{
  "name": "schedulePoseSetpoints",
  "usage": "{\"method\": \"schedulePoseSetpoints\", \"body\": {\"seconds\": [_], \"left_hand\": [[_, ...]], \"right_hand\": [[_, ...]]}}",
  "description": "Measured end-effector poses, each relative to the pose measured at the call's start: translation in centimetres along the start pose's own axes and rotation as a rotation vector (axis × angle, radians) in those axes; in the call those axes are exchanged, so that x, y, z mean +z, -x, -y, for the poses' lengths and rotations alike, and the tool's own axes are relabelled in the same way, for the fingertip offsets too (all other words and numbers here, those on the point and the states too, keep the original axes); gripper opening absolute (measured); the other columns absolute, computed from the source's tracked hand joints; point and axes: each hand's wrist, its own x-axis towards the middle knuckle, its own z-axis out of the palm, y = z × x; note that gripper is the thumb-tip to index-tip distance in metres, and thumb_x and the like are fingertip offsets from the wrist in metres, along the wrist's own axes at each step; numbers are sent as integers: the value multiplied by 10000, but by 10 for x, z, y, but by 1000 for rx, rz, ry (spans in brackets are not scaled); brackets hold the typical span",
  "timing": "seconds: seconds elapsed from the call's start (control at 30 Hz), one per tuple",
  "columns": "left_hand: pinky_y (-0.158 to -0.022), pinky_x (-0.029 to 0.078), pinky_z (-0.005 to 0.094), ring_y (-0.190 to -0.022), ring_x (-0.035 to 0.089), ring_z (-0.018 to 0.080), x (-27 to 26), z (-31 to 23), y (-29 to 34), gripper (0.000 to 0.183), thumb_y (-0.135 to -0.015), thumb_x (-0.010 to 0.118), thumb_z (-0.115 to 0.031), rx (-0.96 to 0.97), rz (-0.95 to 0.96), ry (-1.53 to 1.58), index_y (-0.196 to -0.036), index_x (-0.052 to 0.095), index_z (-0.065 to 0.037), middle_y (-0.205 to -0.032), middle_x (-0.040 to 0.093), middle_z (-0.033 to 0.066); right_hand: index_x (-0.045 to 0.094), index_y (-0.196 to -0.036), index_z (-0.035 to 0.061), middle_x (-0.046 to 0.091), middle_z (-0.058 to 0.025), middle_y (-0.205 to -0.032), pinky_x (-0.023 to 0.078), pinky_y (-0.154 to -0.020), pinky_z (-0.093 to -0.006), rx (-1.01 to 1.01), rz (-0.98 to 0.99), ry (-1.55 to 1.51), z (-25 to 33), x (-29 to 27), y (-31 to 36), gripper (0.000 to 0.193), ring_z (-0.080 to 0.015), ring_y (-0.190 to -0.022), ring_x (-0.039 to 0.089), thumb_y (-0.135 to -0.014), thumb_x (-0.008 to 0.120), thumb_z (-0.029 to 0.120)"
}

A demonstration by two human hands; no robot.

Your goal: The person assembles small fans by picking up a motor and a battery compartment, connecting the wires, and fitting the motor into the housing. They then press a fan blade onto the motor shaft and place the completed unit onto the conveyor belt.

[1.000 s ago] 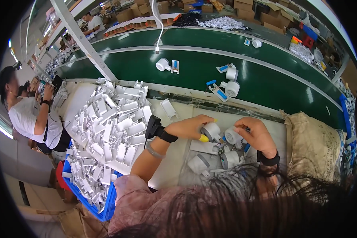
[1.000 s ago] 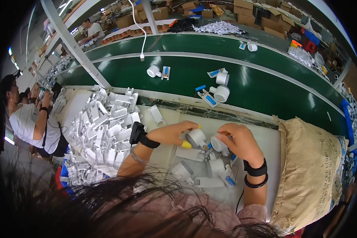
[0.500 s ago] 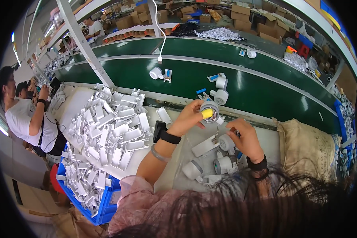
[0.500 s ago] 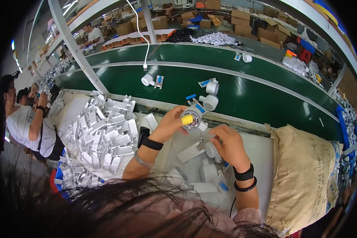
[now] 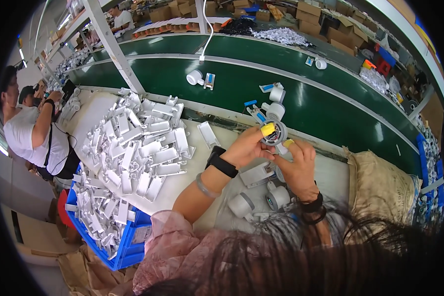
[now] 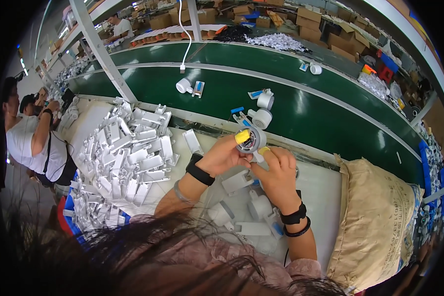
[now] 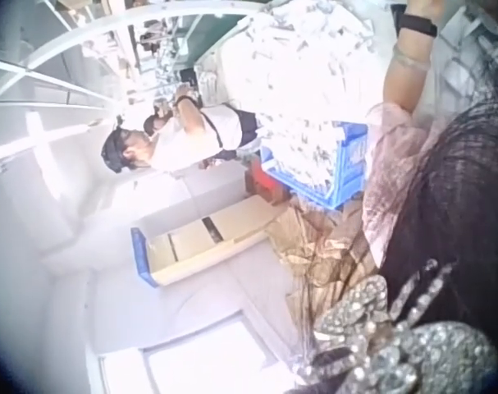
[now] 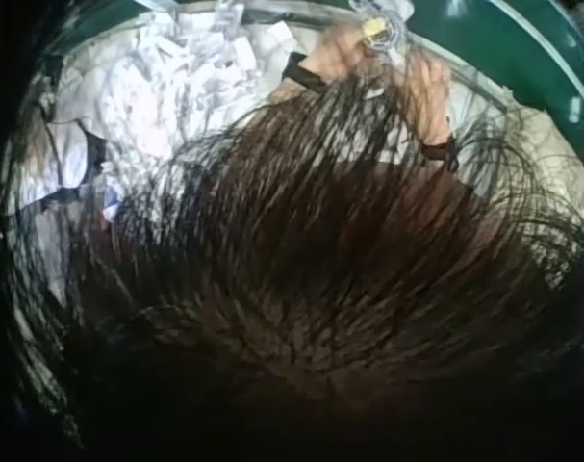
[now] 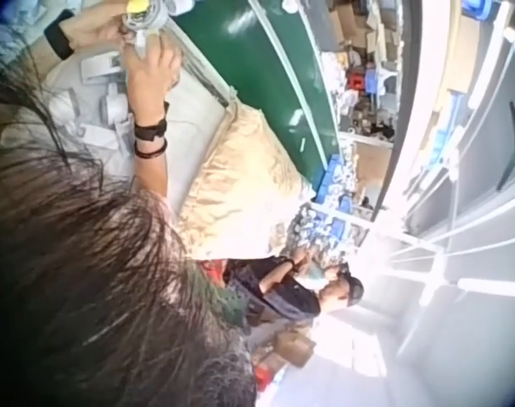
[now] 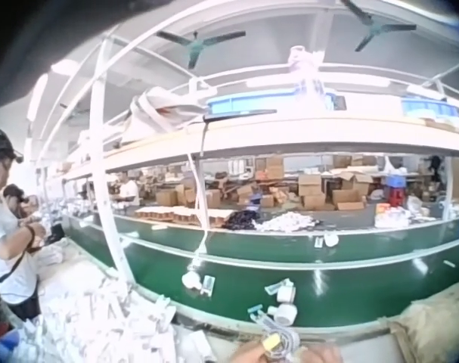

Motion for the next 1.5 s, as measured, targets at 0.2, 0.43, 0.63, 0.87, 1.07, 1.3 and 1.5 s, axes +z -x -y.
{"method": "schedulePoseSetpoints", "body": {"seconds": [0.2, 0.43, 0.63, 0.87, 1.07, 1.3, 1.5], "left_hand": [[-804, 532, 329, -990, 609, 179, -2, 13, 4, 512, -936, 574, -316, 153, -147, -424, -1325, 435, -14, -1186, 573, 122], [-904, 475, 387, -1111, 562, 338, 15, 40, 49, 814, -810, 712, -204, 309, -177, -1469, -1445, 245, 3, -1361, 429, 222], [-874, 486, 370, -1070, 565, 352, 13, 33, 50, 560, -757, 724, -161, 341, -99, -1442, -1262, 519, -31, -1237, 530, 182], [-958, 455, 355, -1122, 545, 279, 10, 9, 62, 329, -786, 658, 34, 524, 210, -1193, -1099, 639, -68, -1219, 553, 105], [-969, 440, 336, -1140, 528, 263, 6, -5, 63, 359, -797, 640, 33, 470, 289, -1261, -1139, 633, -76, -1204, 547, 97], [-955, 435, 315, -1078, 558, 264, 6, -3, 58, 578, -773, 654, 30, 207, 158, -744, -1317, 475, -46, -1208, 531, 113], [-933, 450, 331, -1049, 582, 244, 39, -9, 62, 667, -743, 729, -90, 377, 50, -1418, -1342, 441, -39, -1178, 555, 126]], "right_hand": [[662, -807, 148, 534, -62, -1160, 374, -924, -426, 74, -32, -33, -8, 6, 7, 175, -313, -1181, 471, -663, 744, 93], [608, -793, 85, 617, -73, -954, 405, -888, -405, 103, -1, -112, -25, 5, 6, 135, -267, -1060, 567, -694, 698, 69], [594, -811, 62, 625, -87, -849, 417, -838, -401, 141, 19, -210, -29, 2, 8, 182, -277, -931, 604, -681, 716, 27], [590, -821, 53, 601, -97, -793, 436, -759, -419, 243, -20, -400, -32, 5, 14, 164, -324, -792, 573, -717, 711, 15], [598, -817, 43, 588, -98, -771, 448, -723, -412, 236, -32, -430, -30, -3, 10, 159, -323, -780, 566, -715, 714, 5], [597, -838, 43, 566, -86, -765, 451, -694, -365, 228, -76, -399, -19, -17, 2, 167, -292, -737, 557, -736, 707, -29], [593, -801, 23, 541, -61, -733, 402, -539, -277, 408, -18, -653, -17, -15, 8, 119, -165, -640, 524, -774, 697, -29]]}}
